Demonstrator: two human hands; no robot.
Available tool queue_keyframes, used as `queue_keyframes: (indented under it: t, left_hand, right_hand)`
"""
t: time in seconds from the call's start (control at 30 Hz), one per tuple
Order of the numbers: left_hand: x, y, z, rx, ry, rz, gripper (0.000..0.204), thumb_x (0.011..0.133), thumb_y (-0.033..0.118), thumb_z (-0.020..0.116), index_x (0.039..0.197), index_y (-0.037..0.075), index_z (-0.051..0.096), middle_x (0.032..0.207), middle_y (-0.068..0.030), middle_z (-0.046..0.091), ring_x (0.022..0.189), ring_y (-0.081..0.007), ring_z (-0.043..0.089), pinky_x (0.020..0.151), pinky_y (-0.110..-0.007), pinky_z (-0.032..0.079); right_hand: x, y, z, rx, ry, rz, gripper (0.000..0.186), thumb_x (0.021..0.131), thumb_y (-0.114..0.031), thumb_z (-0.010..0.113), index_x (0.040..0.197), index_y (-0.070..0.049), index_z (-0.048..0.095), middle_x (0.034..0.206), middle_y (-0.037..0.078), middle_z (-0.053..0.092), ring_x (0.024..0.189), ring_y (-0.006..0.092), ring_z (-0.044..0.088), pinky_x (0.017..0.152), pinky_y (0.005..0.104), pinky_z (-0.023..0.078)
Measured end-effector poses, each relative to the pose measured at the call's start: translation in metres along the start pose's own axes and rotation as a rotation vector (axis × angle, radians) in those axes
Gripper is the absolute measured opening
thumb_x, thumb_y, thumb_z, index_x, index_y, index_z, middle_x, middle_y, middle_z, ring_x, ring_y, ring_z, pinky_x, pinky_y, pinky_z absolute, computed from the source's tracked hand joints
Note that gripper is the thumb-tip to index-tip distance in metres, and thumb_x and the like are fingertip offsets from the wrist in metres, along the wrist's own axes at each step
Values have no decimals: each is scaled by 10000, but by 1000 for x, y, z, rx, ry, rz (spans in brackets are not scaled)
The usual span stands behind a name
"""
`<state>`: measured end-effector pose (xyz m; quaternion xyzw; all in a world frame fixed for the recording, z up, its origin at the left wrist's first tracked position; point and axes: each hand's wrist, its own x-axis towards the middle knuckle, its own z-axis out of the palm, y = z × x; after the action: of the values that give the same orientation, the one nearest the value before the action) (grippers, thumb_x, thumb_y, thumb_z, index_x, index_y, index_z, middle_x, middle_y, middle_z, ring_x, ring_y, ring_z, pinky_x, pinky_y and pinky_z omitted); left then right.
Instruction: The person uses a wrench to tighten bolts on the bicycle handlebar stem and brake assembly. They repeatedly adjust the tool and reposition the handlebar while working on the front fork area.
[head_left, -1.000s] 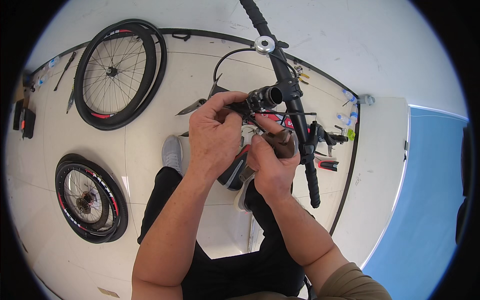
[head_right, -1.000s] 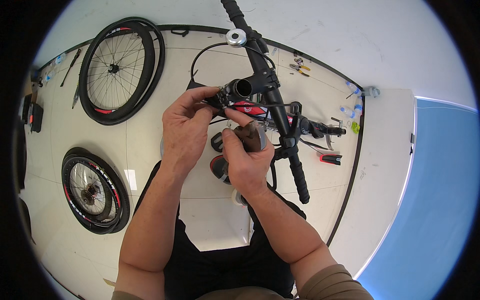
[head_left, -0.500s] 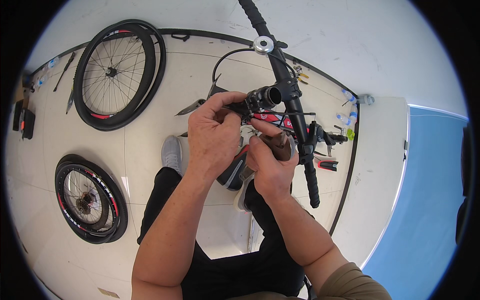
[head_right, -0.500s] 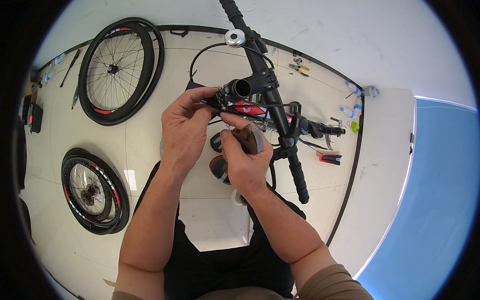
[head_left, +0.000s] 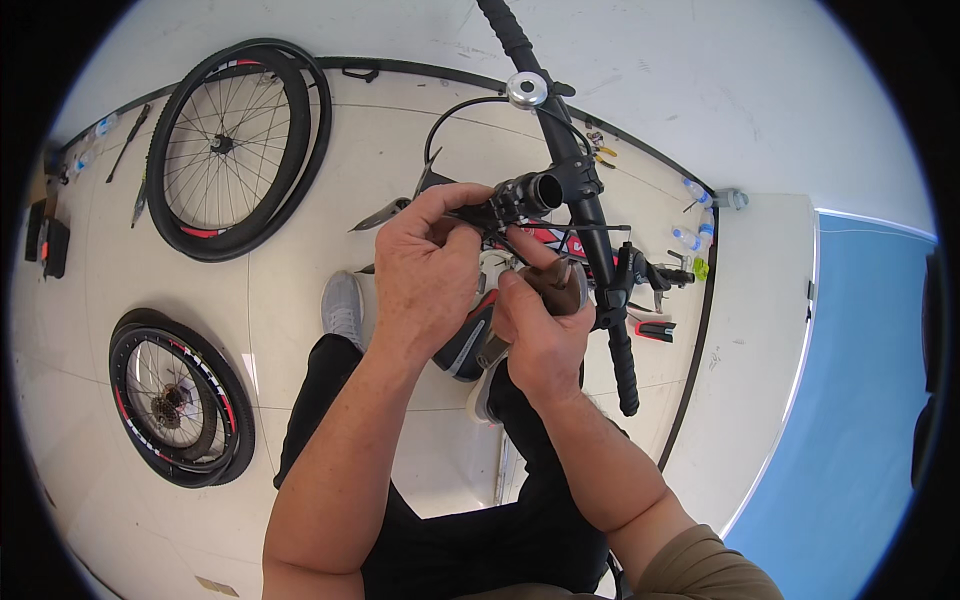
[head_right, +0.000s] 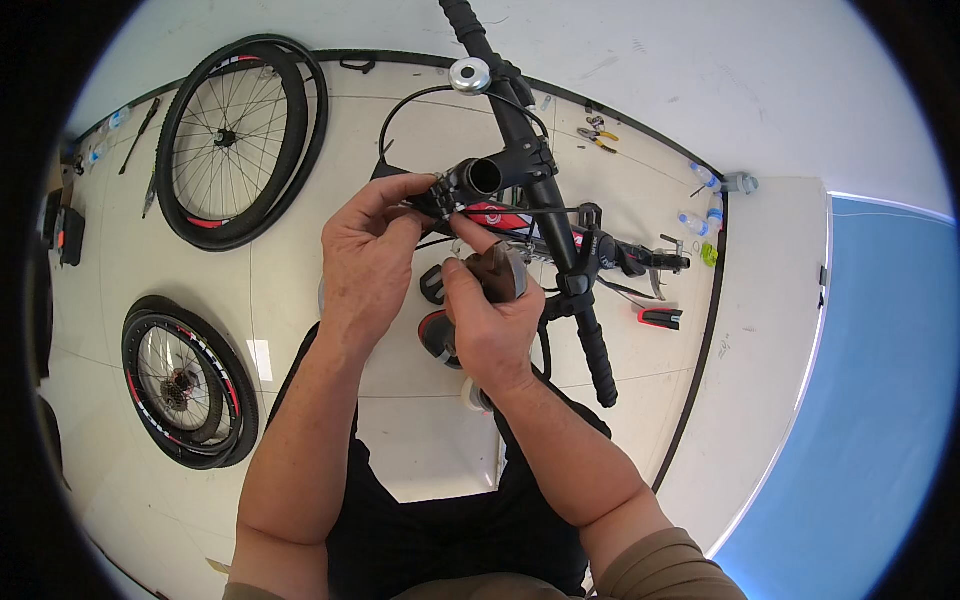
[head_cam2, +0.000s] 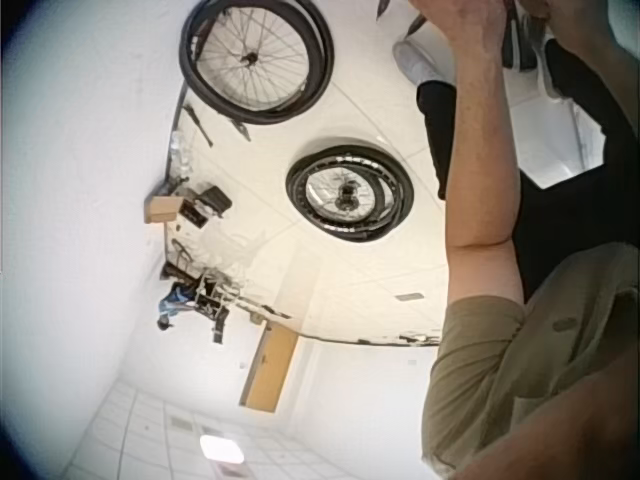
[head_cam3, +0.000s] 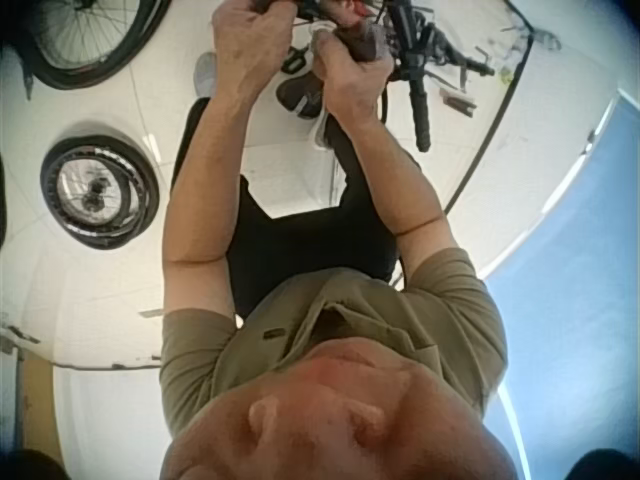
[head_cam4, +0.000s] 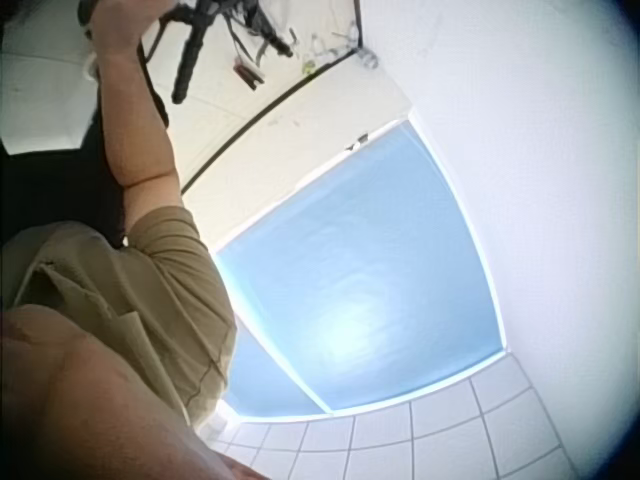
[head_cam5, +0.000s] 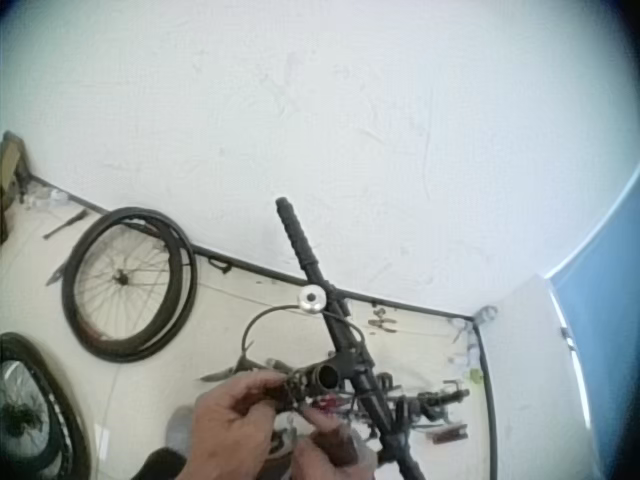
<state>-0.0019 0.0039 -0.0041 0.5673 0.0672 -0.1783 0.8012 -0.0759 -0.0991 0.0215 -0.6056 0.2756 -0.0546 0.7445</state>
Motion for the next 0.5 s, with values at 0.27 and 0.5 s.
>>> queue_keyframes:
  t: [0.27, 0.5]
  left_hand:
    - [0, 0, 0, 14, -7, -3, 324, 882, -69, 497, 1160, -36, 660, 1000, -97, 690, 926, -149, 664, 922, -310, 546]
    - [1, 2, 0, 23, 3, -13, 331, 879, -69, 495, 1164, -37, 659, 976, -96, 692, 923, -148, 662, 901, -305, 543]
  right_hand:
    - [-1, 0, 0, 11, -11, -34, 288, 922, 21, 582, 1200, 3, 654, 745, -29, 573, 601, 29, 466, 534, 212, 375]
    - [-2, 4, -5, -71, -55, -51, 233, 924, 12, 586, 1144, 9, 664, 732, -24, 571, 596, 25, 458, 526, 209, 355]
